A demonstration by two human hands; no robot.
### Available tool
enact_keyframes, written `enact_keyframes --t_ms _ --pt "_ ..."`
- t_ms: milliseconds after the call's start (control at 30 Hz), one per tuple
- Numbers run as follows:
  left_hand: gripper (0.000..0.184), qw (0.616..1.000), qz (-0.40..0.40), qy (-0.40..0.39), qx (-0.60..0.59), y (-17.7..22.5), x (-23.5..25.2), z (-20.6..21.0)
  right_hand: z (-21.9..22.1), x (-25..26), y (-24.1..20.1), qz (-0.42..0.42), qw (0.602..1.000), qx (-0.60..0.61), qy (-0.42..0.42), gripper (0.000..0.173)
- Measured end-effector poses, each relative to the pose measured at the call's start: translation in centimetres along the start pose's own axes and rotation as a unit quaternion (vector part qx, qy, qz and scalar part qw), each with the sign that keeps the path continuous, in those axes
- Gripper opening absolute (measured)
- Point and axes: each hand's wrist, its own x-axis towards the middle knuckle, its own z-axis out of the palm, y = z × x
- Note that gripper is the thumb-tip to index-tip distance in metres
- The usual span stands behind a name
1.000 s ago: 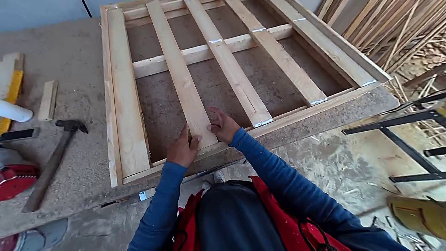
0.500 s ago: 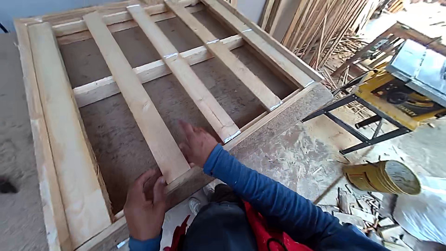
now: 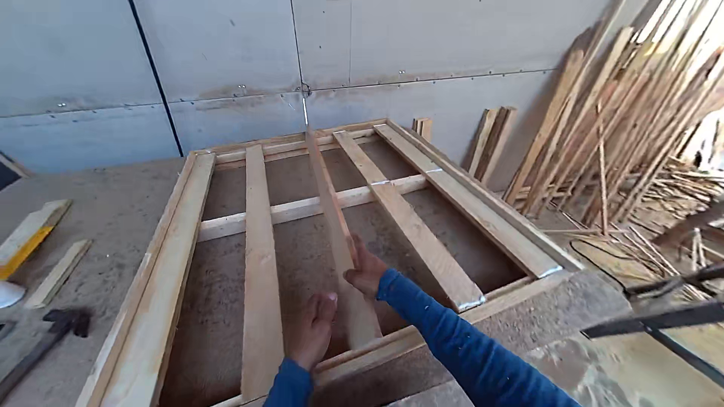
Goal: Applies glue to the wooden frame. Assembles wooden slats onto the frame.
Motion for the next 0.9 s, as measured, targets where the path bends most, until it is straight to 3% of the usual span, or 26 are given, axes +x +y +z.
enact_keyframes --t_ms 100,167,267,433,733,900 --pt "0.045 0.991 -0.031 0.025 -0.131 1.2 2.4 4.2 -1.6 0.0 1.4 -0.054 0.997 0.046 0.010 0.105" --pt "0.045 0.983 0.029 0.061 -0.170 1.4 2.5 5.8 -2.2 0.7 3.1 -0.091 0.988 0.125 0.010 0.107" --pt "0.047 0.975 0.119 0.106 -0.152 2.0 1.3 6.7 -2.3 2.1 5.2 -0.149 0.955 0.255 -0.029 0.107" --pt "0.055 0.978 0.132 0.141 -0.078 2.0 -0.2 6.9 -1.5 2.5 6.8 -0.211 0.905 0.359 -0.082 0.108" --pt "0.058 0.978 0.128 0.161 -0.032 1.7 1.3 6.8 -1.2 4.8 7.7 -0.212 0.886 0.398 -0.106 0.107" --pt "0.063 0.981 0.107 0.158 0.024 -0.4 3.6 7.3 -0.9 7.1 9.5 -0.147 0.901 0.394 -0.110 0.105"
